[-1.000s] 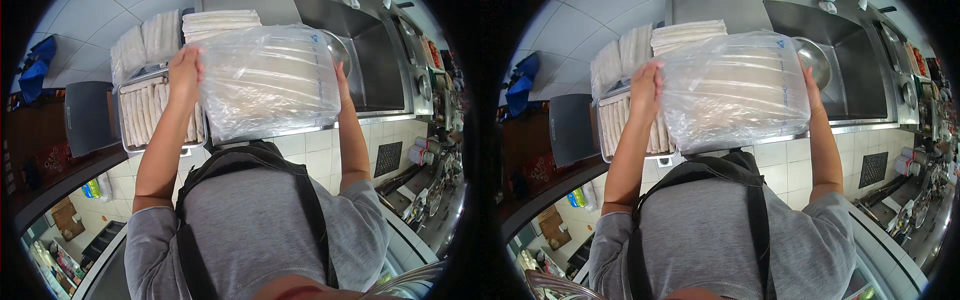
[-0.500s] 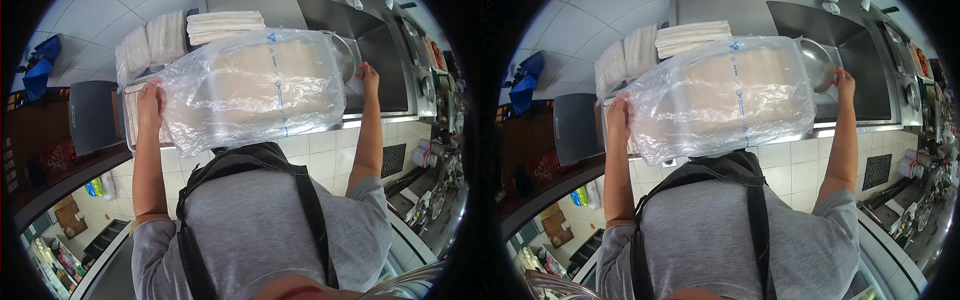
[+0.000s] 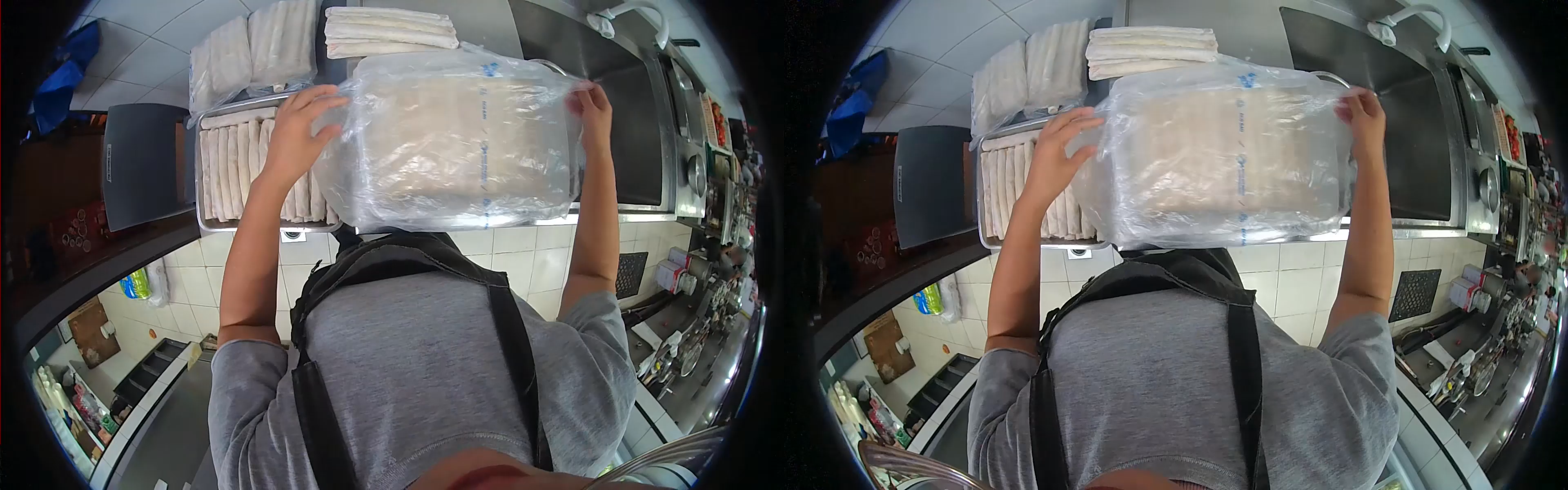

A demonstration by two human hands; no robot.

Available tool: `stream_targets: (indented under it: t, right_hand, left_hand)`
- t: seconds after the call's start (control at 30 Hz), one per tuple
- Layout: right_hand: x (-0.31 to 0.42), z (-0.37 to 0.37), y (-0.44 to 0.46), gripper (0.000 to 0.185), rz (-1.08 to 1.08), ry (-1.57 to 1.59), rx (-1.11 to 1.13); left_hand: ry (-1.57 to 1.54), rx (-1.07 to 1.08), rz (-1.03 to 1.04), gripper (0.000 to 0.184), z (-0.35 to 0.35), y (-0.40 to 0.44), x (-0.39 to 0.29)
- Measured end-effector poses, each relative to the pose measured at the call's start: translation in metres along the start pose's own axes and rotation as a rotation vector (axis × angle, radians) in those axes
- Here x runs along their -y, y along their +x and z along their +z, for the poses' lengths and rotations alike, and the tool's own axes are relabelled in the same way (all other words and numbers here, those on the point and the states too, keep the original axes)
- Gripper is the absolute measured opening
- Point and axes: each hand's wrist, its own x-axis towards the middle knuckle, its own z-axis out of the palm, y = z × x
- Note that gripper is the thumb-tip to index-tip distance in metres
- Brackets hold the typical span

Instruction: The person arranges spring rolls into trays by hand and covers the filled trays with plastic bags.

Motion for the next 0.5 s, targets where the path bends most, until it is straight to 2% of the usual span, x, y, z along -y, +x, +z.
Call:
stream_targets:
  t: [0.03, 0.13, 0.27, 0.37, 0.4, 0.47, 0.5]
  right_hand:
    - [-0.001, -0.013, 0.001, 0.011, 0.0, -0.007, -0.005]
    - [0.005, -0.033, 0.013, 0.012, -0.01, -0.051, -0.026]
    - [-0.004, -0.044, 0.045, 0.02, -0.003, -0.183, -0.007]
    - [-0.018, -0.04, 0.061, 0.027, 0.075, -0.32, 0.055]
    - [-0.021, -0.041, 0.064, 0.03, 0.107, -0.371, 0.073]
    - [-0.015, -0.042, 0.059, 0.04, 0.175, -0.249, 0.046]
    - [-0.009, -0.04, 0.051, 0.046, 0.212, -0.186, 0.031]
  left_hand:
    - [0.033, 0.015, 0.021, 0.039, 0.003, 0.005, 0.007]
    - [-0.529, 0.17, -0.289, 0.017, -0.01, 0.025, 0.0]
    - [-0.88, 0.189, -0.436, 0.018, -0.013, 0.045, 0.021]
    - [-0.97, -0.009, -0.708, 0.026, -0.01, 0.057, 0.022]
    - [-0.904, -0.039, -0.556, 0.03, -0.01, 0.058, 0.015]
    - [-0.764, -0.09, -0.256, 0.04, -0.01, 0.049, -0.017]
    - [-0.563, -0.047, -0.124, 0.044, -0.008, 0.041, -0.027]
